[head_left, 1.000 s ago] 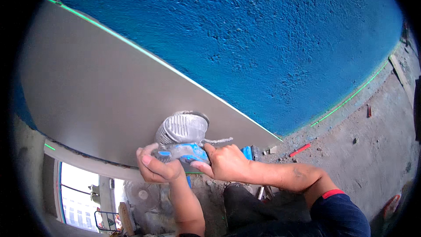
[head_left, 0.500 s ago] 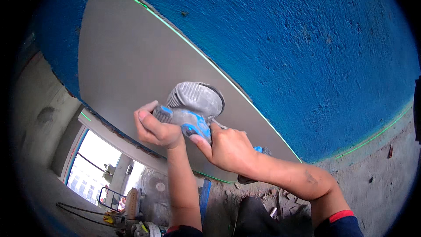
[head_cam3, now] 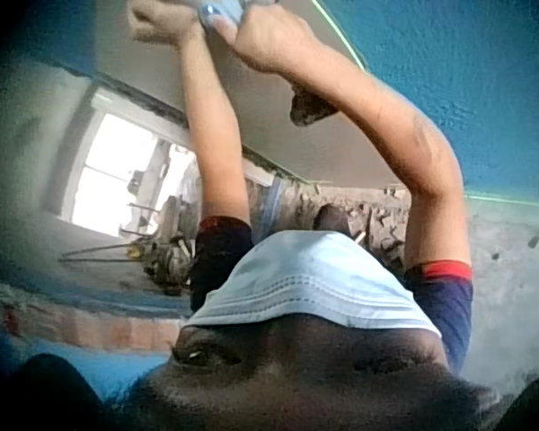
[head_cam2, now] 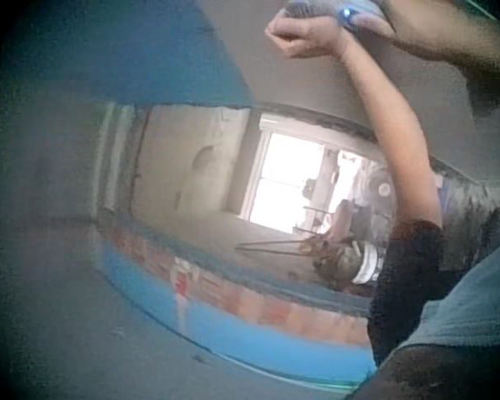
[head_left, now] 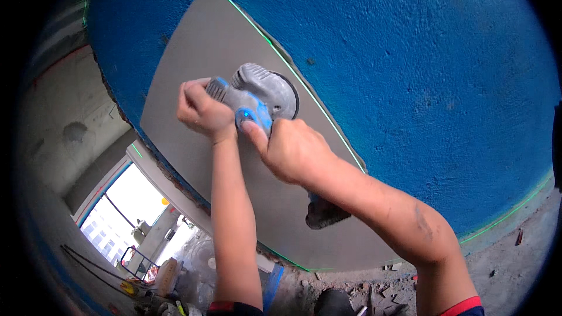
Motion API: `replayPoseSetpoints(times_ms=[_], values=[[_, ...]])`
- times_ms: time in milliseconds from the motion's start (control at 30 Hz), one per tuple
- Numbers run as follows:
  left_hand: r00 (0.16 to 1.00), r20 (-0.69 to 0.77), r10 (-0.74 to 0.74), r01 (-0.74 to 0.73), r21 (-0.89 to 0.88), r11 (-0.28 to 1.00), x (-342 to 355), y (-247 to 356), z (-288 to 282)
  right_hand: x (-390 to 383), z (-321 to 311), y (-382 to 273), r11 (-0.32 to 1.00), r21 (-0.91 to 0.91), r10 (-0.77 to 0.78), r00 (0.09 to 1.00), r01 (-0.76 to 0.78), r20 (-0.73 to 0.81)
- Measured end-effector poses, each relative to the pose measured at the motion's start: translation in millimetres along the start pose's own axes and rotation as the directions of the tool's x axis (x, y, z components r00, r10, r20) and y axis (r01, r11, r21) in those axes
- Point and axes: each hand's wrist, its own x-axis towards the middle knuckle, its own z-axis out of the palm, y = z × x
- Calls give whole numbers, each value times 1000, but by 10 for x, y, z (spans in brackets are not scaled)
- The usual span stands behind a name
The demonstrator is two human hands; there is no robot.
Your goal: The person installs a tile on a wall using a handheld vibrator tool and a trowel. The person applies the tile to the wall, uses the vibrating tool to settle it, and applies mortar with a trowel to secure the edges.
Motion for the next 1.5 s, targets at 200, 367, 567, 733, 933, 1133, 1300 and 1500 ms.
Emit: replayPoseSetpoints(times_ms=[200, 367, 567, 733, 933, 1133, 1300, 1500], values=[[984, 163, -71, 87, -91, 992, 111, -181, 42, 5, -30, -125, 985, -80, 151, 988, -154, -41], [809, 431, -399, 519, -208, 829, -45, -615, -103, -633, -224, -130, 926, -100, 369, 928, -364, 39], [712, 691, -120, -273, 430, 860, -1212, -225, -201, -3389, -361, 1461, 779, 210, 626, 747, -591, -224], [818, 548, 175, -411, 345, 844, -1675, -203, -31, -6129, -542, 2564, 280, 140, 851, 179, -950, -493], [795, 538, 282, -507, 333, 795, -1901, -307, 95, -8520, -794, 2429, 328, 316, 607, -58, -890, -793], [766, 579, 278, -530, 326, 782, -1721, -326, -29, -8815, -869, 2206, -173, 561, 702, -501, -809, -505], [714, 614, 338, -610, 307, 730, -1830, -432, -38, -8587, -733, 2150, -241, 364, 690, -423, -900, -588], [702, 597, 388, -632, 273, 725, -1711, -663, 56, -8802, -731, 2113, -396, 207, 635, -429, -895, -642]])
